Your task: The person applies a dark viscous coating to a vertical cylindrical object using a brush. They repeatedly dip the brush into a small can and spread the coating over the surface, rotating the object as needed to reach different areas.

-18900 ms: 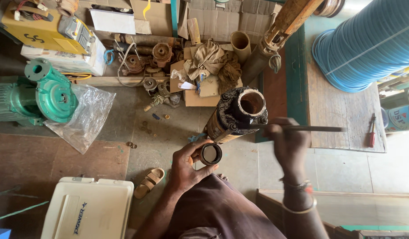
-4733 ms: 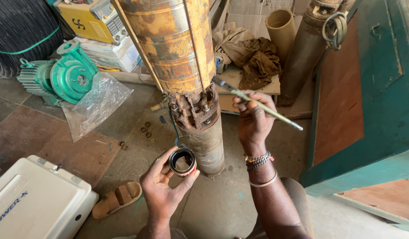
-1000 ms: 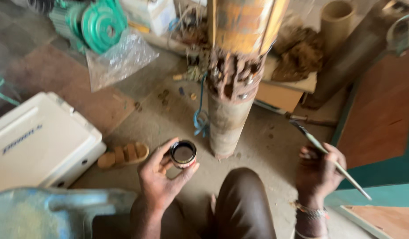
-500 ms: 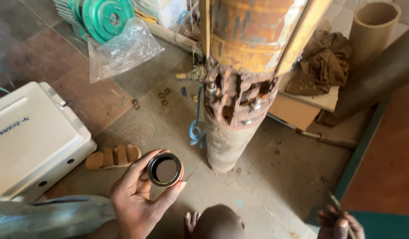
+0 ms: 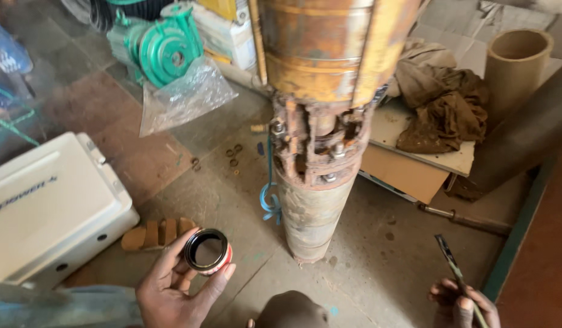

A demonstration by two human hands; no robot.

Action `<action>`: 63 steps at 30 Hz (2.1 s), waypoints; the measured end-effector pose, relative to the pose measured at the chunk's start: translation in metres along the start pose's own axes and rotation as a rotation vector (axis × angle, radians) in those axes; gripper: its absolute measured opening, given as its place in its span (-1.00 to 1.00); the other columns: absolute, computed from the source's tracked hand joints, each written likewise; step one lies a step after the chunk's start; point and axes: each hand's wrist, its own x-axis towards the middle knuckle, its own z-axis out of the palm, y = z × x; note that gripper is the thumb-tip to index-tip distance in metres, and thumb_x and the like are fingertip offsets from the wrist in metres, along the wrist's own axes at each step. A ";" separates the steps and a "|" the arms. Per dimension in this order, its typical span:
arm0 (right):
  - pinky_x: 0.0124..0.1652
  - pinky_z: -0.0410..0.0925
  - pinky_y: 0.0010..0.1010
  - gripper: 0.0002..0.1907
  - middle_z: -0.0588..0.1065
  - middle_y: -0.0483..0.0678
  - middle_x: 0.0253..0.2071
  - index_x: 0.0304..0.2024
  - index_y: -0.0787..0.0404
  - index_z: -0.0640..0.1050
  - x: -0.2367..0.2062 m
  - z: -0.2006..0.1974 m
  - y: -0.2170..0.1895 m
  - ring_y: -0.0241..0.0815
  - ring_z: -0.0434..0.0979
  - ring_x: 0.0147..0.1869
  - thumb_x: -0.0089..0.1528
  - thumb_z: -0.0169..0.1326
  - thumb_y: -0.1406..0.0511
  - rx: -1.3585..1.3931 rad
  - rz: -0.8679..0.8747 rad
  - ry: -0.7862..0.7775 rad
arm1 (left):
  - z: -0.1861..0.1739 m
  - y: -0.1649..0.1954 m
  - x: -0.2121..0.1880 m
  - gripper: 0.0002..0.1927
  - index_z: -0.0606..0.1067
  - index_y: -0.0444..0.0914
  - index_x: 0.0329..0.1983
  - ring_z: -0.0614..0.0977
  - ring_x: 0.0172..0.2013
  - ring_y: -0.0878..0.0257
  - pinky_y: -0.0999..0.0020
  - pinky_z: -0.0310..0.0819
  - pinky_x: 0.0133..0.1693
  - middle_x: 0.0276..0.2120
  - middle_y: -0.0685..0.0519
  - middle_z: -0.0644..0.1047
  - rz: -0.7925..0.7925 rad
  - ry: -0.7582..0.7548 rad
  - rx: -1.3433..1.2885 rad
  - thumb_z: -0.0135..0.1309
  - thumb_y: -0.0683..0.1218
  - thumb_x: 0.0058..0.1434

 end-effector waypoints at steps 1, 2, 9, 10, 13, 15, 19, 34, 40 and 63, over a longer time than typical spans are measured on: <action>-0.02 0.53 0.12 -0.74 0.51 0.34 -0.12 0.01 0.39 0.41 0.002 -0.009 0.001 0.16 0.63 -0.10 0.54 0.00 0.26 -0.006 -0.001 -0.008 | 0.001 -0.002 -0.001 -0.28 0.44 -0.50 0.18 0.71 -0.04 0.13 0.28 0.67 0.02 -0.06 -0.20 0.64 -0.001 0.003 0.000 0.36 -0.39 -0.13; -0.03 0.54 0.14 -0.73 0.51 0.35 -0.14 -0.03 0.41 0.41 0.006 -0.018 0.003 0.18 0.63 -0.11 0.54 0.00 0.26 -0.012 -0.004 -0.018 | 0.002 -0.003 -0.002 -0.29 0.44 -0.51 0.17 0.71 -0.03 0.12 0.27 0.66 0.02 -0.05 -0.21 0.64 0.000 0.009 -0.003 0.35 -0.39 -0.13; -0.21 0.53 0.08 -0.60 0.59 0.47 -0.11 0.01 0.54 0.50 0.048 -0.067 0.008 0.32 0.70 -0.13 0.41 -0.02 0.22 0.119 0.311 -0.282 | 0.006 -0.009 0.000 -0.31 0.42 -0.48 0.20 0.70 -0.04 0.16 0.29 0.68 0.01 -0.01 -0.16 0.61 0.060 0.021 -0.059 0.32 -0.39 -0.06; -0.13 0.55 0.09 -0.63 0.58 0.42 -0.08 0.00 0.52 0.45 0.049 -0.070 0.008 0.29 0.69 -0.11 0.46 -0.02 0.23 0.048 0.083 -0.257 | 0.007 -0.009 0.002 -0.32 0.42 -0.48 0.20 0.70 -0.04 0.16 0.29 0.68 0.01 -0.01 -0.15 0.61 0.059 0.009 -0.062 0.32 -0.40 -0.06; -0.03 0.55 0.22 -0.56 0.57 0.43 -0.02 0.05 0.62 0.42 0.055 -0.079 0.003 0.39 0.71 -0.10 0.42 -0.03 0.24 0.062 0.081 -0.395 | 0.009 -0.012 0.005 -0.32 0.43 -0.48 0.20 0.70 -0.05 0.17 0.30 0.68 -0.01 -0.02 -0.13 0.61 0.061 0.014 -0.080 0.33 -0.39 -0.06; 0.02 0.53 0.24 -0.49 0.58 0.51 -0.06 0.09 0.68 0.46 0.059 -0.082 0.000 0.47 0.72 -0.08 0.39 -0.05 0.24 -0.056 0.212 -0.419 | 0.010 -0.015 0.003 -0.31 0.43 -0.46 0.20 0.70 -0.08 0.19 0.32 0.67 -0.02 -0.05 -0.11 0.62 0.051 0.013 -0.074 0.34 -0.37 -0.06; 0.08 0.39 0.22 -0.46 0.42 0.67 0.08 0.12 0.68 0.43 0.088 -0.081 -0.004 0.50 0.53 0.11 0.35 -0.08 0.23 0.088 0.512 -0.525 | 0.008 -0.025 -0.008 -0.30 0.46 -0.41 0.25 0.74 -0.17 0.21 0.34 0.63 -0.32 -0.13 -0.10 0.68 -0.027 0.008 -0.099 0.40 -0.30 -0.02; 0.01 0.56 -0.15 -0.62 0.56 0.17 0.05 0.23 0.34 0.38 -0.007 0.074 -0.027 0.06 0.69 0.00 0.37 0.04 0.43 -0.285 -0.384 -0.344 | 0.018 -0.089 -0.012 -0.37 0.47 -0.35 0.15 0.70 -0.13 0.29 0.40 0.68 -0.09 -0.10 -0.02 0.63 -0.014 -0.064 -0.029 0.38 -0.30 -0.04; 0.07 0.54 -0.19 -0.32 0.27 0.21 0.43 0.37 0.26 0.25 0.008 0.106 0.024 0.03 0.60 0.18 0.18 -0.01 0.56 -0.439 -0.317 -0.666 | 0.037 -0.105 -0.001 -0.36 0.47 -0.35 0.11 0.69 -0.15 0.24 0.37 0.70 -0.16 -0.10 -0.04 0.60 -0.050 -0.005 0.008 0.42 -0.29 -0.09; -0.13 0.52 -0.04 -0.50 0.51 0.33 0.15 0.22 0.47 0.40 0.012 0.105 0.043 0.24 0.63 -0.05 0.23 -0.29 0.54 0.145 0.159 -0.203 | 0.037 -0.083 0.023 -0.40 0.58 -0.26 -0.03 0.74 -0.27 0.19 0.28 0.66 -0.20 -0.23 -0.05 0.67 -0.004 0.124 0.231 0.51 -0.12 -0.20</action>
